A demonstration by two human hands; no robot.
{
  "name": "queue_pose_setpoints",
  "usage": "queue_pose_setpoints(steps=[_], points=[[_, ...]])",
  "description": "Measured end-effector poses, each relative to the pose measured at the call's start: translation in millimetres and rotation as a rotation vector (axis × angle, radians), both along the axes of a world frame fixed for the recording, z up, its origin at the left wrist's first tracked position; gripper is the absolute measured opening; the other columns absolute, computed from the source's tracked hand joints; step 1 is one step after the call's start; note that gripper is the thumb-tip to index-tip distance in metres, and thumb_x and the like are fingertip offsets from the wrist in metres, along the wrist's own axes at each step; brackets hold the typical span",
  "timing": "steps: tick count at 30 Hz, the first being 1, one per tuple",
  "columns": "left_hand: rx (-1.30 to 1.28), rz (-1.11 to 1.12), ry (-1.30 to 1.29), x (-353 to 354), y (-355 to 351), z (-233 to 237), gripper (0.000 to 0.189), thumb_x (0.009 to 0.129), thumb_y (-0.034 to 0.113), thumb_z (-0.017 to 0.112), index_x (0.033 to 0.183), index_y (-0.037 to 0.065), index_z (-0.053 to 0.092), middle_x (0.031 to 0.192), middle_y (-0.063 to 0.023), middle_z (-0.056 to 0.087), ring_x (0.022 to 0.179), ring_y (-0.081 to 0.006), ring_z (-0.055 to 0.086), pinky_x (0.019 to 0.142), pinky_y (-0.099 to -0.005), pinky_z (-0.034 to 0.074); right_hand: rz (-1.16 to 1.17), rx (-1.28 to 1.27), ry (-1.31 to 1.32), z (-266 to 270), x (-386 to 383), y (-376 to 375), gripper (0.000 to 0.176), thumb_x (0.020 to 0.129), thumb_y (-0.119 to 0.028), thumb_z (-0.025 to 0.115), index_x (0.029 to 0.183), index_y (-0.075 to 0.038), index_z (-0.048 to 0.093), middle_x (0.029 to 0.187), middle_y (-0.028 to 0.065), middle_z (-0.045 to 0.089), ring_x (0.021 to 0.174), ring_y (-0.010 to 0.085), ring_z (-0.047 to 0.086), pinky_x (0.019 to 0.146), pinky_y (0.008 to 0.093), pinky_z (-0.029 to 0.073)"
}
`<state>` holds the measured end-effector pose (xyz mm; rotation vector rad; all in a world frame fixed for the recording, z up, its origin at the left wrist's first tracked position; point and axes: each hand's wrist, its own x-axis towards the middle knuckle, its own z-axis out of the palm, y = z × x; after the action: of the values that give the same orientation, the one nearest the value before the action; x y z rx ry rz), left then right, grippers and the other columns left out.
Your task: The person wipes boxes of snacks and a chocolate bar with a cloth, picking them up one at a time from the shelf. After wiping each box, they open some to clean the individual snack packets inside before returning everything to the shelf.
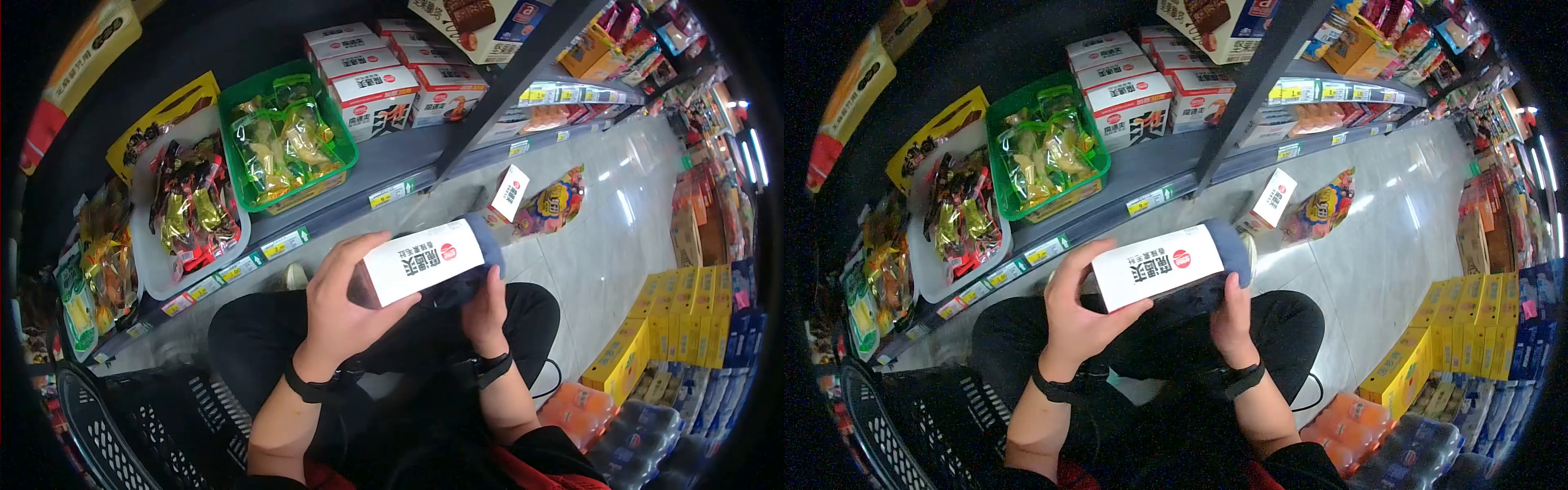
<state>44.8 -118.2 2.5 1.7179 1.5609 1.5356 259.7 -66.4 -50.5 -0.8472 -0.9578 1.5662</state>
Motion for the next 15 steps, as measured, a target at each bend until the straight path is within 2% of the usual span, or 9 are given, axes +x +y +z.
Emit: queue_pose_setpoints(steps=[1, 5, 6, 9, 10, 11, 13, 14, 15], points=[[0.002, 0.006, -0.008, 1.5, -0.6, -0.4, 0.077, 0.064, 0.014, 0.093, 0.13, 0.001, 0.055, 0.118, -0.0155, 0.067, 0.106, -0.0259, 0.068, 0.093, -0.0376, 0.054, -0.024, 0.047, -0.054, 3.5, 2.2, 2.5, 0.059, 0.102, -0.034, 0.051, 0.146, 0.003, 0.038, 0.142, 0.0162, 0.053, 0.131, 0.0278, 0.052, 0.111, 0.0412, 0.038], [0.008, 0.023, -0.031, 9.2, -0.5, 1.4, 0.077, 0.064, 0.015, 0.094, 0.131, 0.004, 0.057, 0.12, -0.0159, 0.068, 0.108, -0.0275, 0.069, 0.093, -0.0374, 0.054, -0.067, 0.169, -0.225, 5.6, 5.8, 2.3, 0.062, 0.1, -0.033, 0.055, 0.147, 0.003, 0.037, 0.14, 0.0155, 0.054, 0.127, 0.0261, 0.055, 0.107, 0.0401, 0.042], [0.009, 0.03, -0.026, 10.9, -0.6, 0.7, 0.077, 0.064, 0.015, 0.094, 0.131, 0.005, 0.058, 0.12, -0.0158, 0.068, 0.108, -0.0277, 0.069, 0.093, -0.0376, 0.055, -0.127, 0.207, -0.167, 7.1, -0.4, 0.7, 0.04, 0.101, -0.017, 0.054, 0.133, 0.005, 0.052, 0.128, 0.0151, 0.061, 0.117, 0.024, 0.059, 0.102, 0.0364, 0.042], [0.029, 0.051, 0.059, 11.5, -0.2, -4.8, 0.076, 0.063, 0.012, 0.092, 0.131, 0.009, 0.058, 0.117, -0.0137, 0.069, 0.106, -0.0302, 0.069, 0.091, -0.039, 0.055, -0.037, 0.533, -0.762, 17.5, -0.8, 9.3, 0.033, 0.1, -0.013, 0.054, 0.129, 0.004, 0.057, 0.123, 0.0175, 0.063, 0.112, 0.0252, 0.061, 0.097, 0.0374, 0.045], [0.029, 0.063, 0.097, 12.0, -0.7, -6.7, 0.076, 0.063, 0.011, 0.091, 0.131, 0.009, 0.059, 0.117, -0.0134, 0.069, 0.105, -0.0309, 0.068, 0.091, -0.0396, 0.055, -0.014, 0.362, -0.792, 21.3, -7.4, 5.8, 0.029, 0.099, -0.01, 0.055, 0.125, 0.003, 0.06, 0.118, 0.0199, 0.064, 0.107, 0.0296, 0.063, 0.094, 0.0385, 0.046], [0.031, 0.074, 0.136, 12.5, -0.7, -8.5, 0.075, 0.062, 0.01, 0.09, 0.131, 0.01, 0.059, 0.116, -0.013, 0.069, 0.104, -0.0316, 0.068, 0.09, -0.0402, 0.055, -0.012, 0.562, -0.917, 22.4, -12.6, 7.9, 0.032, 0.098, -0.01, 0.056, 0.127, 0.003, 0.058, 0.119, 0.0221, 0.063, 0.108, 0.0364, 0.061, 0.096, 0.0401, 0.046], [0.089, 0.037, 0.189, 16.1, 1.2, -10.4, 0.07, 0.065, 0.004, 0.082, 0.131, 0.012, 0.06, 0.112, -0.0104, 0.068, 0.101, -0.0295, 0.067, 0.088, -0.04, 0.053, 0.105, 0.647, -0.97, 20.3, -19.3, 1.3, 0.034, 0.098, -0.009, 0.055, 0.13, 0.003, 0.056, 0.123, 0.0241, 0.06, 0.112, 0.0417, 0.058, 0.1, 0.0426, 0.043], [0.122, 0.023, 0.218, 19.1, 3.7, -11.8, 0.068, 0.066, 0.001, 0.078, 0.13, 0.013, 0.06, 0.11, -0.0091, 0.068, 0.099, -0.0284, 0.066, 0.087, -0.0399, 0.052, 0.166, 0.67, -0.911, 19.0, -25.4, -2.9, 0.037, 0.098, -0.01, 0.053, 0.133, 0.003, 0.053, 0.128, 0.025, 0.057, 0.119, 0.0446, 0.054, 0.105, 0.0442, 0.04], [0.107, 0.05, 0.219, 24.4, 2.6, -15.9, 0.067, 0.067, -0.001, 0.074, 0.131, 0.014, 0.06, 0.109, -0.0078, 0.067, 0.099, -0.0279, 0.065, 0.088, -0.0399, 0.05, 0.227, 0.581, -0.79, 12.6, -27.2, -9.8, 0.04, 0.1, -0.015, 0.05, 0.135, 0.003, 0.051, 0.132, 0.0254, 0.056, 0.124, 0.0445, 0.052, 0.107, 0.0439, 0.038]])
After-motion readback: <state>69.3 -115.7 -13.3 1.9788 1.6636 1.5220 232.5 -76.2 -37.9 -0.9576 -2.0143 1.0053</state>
